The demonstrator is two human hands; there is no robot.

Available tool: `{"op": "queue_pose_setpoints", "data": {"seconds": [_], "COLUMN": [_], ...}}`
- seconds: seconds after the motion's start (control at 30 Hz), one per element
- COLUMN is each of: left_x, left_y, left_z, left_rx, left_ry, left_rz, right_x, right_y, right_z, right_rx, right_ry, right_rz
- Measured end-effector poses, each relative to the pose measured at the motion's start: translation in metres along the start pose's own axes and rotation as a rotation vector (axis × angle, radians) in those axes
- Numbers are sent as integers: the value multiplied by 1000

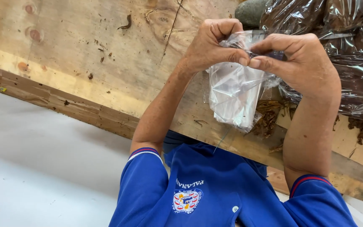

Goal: The person is manually packaging bundles of dried leaves into clear plastic bags on a wooden workbench.

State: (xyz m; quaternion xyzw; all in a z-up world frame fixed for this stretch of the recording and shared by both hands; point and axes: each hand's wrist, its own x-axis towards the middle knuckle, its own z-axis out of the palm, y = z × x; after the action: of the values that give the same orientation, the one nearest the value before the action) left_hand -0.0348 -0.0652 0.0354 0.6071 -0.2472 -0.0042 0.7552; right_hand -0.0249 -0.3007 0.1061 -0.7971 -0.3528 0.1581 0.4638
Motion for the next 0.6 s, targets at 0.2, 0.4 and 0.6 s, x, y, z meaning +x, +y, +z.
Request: {"op": "queue_pose_setpoints", "data": {"seconds": [0.2, 0.4, 0.6], "left_x": [0, 3, -13], "left_y": [-5, 34, 57], "left_z": [-5, 3, 30], "left_rx": [-87, -126, -87], "left_ry": [53, 341, 121], "left_rz": [63, 403, 268], "right_x": [3, 11, 16], "right_y": [-14, 17, -2], "right_z": [10, 18, 44], "right_rx": [190, 491, 649], "right_ry": [122, 726, 767], "right_rz": [81, -159, -415]}}
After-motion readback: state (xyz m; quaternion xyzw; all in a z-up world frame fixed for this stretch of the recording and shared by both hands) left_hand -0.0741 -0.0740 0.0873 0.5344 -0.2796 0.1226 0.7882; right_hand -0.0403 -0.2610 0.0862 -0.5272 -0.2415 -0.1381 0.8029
